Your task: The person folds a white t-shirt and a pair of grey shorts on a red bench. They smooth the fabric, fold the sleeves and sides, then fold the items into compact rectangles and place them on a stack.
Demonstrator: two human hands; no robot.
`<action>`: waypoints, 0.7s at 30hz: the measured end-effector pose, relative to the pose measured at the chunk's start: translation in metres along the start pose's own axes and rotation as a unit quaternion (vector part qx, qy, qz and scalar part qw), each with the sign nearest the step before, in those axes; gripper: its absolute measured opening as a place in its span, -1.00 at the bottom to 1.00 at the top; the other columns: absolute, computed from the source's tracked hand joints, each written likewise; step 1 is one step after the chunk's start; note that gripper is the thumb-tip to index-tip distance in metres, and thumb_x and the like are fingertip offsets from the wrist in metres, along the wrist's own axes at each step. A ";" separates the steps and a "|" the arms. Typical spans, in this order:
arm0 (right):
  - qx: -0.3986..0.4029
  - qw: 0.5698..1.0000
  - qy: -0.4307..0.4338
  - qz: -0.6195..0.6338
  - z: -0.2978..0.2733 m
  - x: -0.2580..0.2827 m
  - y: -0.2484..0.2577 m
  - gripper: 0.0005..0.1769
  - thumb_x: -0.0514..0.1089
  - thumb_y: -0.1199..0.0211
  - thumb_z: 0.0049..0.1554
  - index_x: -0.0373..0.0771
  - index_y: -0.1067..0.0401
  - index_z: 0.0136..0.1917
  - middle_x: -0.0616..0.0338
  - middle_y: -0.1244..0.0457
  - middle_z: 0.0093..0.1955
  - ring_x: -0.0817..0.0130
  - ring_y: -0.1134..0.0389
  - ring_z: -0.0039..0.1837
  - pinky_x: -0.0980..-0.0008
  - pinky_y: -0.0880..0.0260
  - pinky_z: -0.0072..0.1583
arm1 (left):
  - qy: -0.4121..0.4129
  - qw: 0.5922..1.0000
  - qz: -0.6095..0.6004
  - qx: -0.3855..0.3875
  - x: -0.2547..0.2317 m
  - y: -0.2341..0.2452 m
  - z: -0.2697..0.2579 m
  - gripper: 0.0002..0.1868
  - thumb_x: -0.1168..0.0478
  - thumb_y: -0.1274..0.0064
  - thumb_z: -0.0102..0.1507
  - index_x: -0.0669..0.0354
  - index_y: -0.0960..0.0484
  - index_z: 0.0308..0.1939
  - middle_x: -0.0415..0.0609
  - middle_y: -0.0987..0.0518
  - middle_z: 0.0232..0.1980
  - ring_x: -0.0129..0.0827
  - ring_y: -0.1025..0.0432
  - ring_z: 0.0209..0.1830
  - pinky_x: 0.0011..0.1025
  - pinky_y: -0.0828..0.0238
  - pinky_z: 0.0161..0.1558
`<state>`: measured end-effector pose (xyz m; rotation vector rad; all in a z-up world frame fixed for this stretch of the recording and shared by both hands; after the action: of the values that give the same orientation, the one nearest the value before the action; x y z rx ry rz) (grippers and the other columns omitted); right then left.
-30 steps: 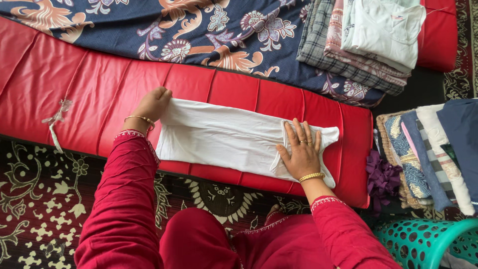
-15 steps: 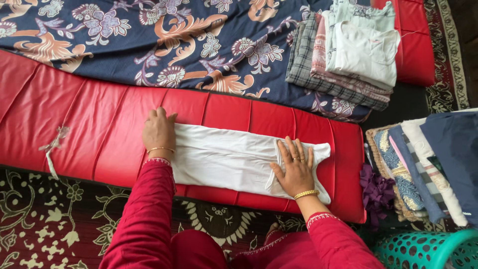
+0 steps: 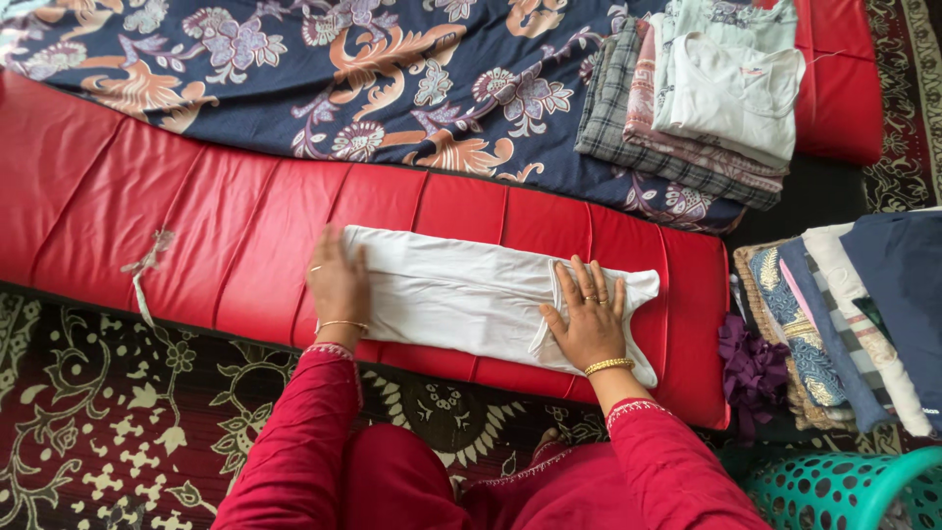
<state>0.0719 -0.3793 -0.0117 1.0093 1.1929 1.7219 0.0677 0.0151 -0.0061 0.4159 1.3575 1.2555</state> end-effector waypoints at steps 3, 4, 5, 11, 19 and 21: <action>-0.001 1.000 -0.004 -0.003 -0.001 -0.001 -0.001 -0.17 0.44 0.14 0.24 0.05 -0.02 0.63 0.16 0.12 0.68 0.08 0.19 0.68 -0.24 0.45 0.58 | 0.137 0.986 0.073 0.054 0.023 0.002 -0.001 -0.31 -0.24 -0.08 0.29 0.27 -0.50 0.23 0.20 -0.47 0.31 0.03 -0.30 0.39 -0.07 -0.27 0.34; 0.001 1.000 -0.005 -0.002 -0.002 -0.002 -0.002 -0.17 0.44 0.13 0.24 0.05 -0.01 0.63 0.16 0.12 0.68 0.08 0.20 0.68 -0.24 0.45 0.58 | 0.181 0.973 0.111 0.091 0.030 0.001 -0.004 -0.23 -0.33 -0.16 0.22 0.28 -0.53 0.17 0.20 -0.49 0.26 0.05 -0.32 0.35 -0.08 -0.31 0.30; 0.003 1.000 -0.006 -0.001 -0.002 -0.002 -0.003 -0.18 0.44 0.13 0.24 0.05 -0.01 0.63 0.16 0.12 0.68 0.08 0.20 0.68 -0.24 0.45 0.58 | 0.190 0.970 0.111 0.099 0.030 0.002 -0.002 -0.18 -0.36 -0.21 0.16 0.30 -0.53 0.15 0.23 -0.50 0.24 0.07 -0.34 0.32 -0.07 -0.33 0.26; 0.016 1.000 -0.008 -0.008 -0.001 -0.003 -0.005 -0.16 0.46 0.14 0.23 0.08 0.02 0.63 0.18 0.14 0.69 0.09 0.22 0.68 -0.24 0.47 0.57 | 0.252 0.943 0.091 0.196 0.033 -0.005 0.008 -0.30 -0.33 -0.27 0.11 0.15 -0.66 0.04 0.20 -0.65 0.12 0.08 -0.52 0.17 -0.05 -0.45 0.15; 0.043 0.999 -0.016 -0.004 0.001 -0.005 -0.011 -0.15 0.48 0.16 0.23 0.10 0.08 0.64 0.20 0.20 0.70 0.10 0.29 0.69 -0.23 0.54 0.56 | 0.299 0.936 0.048 0.176 0.039 -0.014 0.010 -0.26 -0.19 -0.42 0.03 0.21 -0.56 0.09 0.20 -0.64 0.06 0.06 -0.55 0.07 -0.07 -0.49 0.04; 0.044 0.999 -0.018 -0.002 0.001 -0.005 -0.012 -0.15 0.49 0.16 0.23 0.10 0.07 0.64 0.19 0.20 0.70 0.09 0.29 0.69 -0.23 0.54 0.56 | 0.259 0.946 0.052 0.189 0.031 -0.011 0.016 -0.37 -0.16 -0.35 0.08 0.14 -0.60 0.07 0.16 -0.65 0.07 0.04 -0.54 0.09 -0.07 -0.47 0.07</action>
<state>0.0768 -0.3808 -0.0235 1.0849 1.2572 1.6540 0.0783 0.0437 -0.0265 0.4420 2.0666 1.2377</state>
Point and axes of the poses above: each hand's wrist, its own z-axis towards the middle knuckle, its own y-axis out of the back of the hand, x = y × z, the point moved 8 cm from there along z, towards the middle knuckle
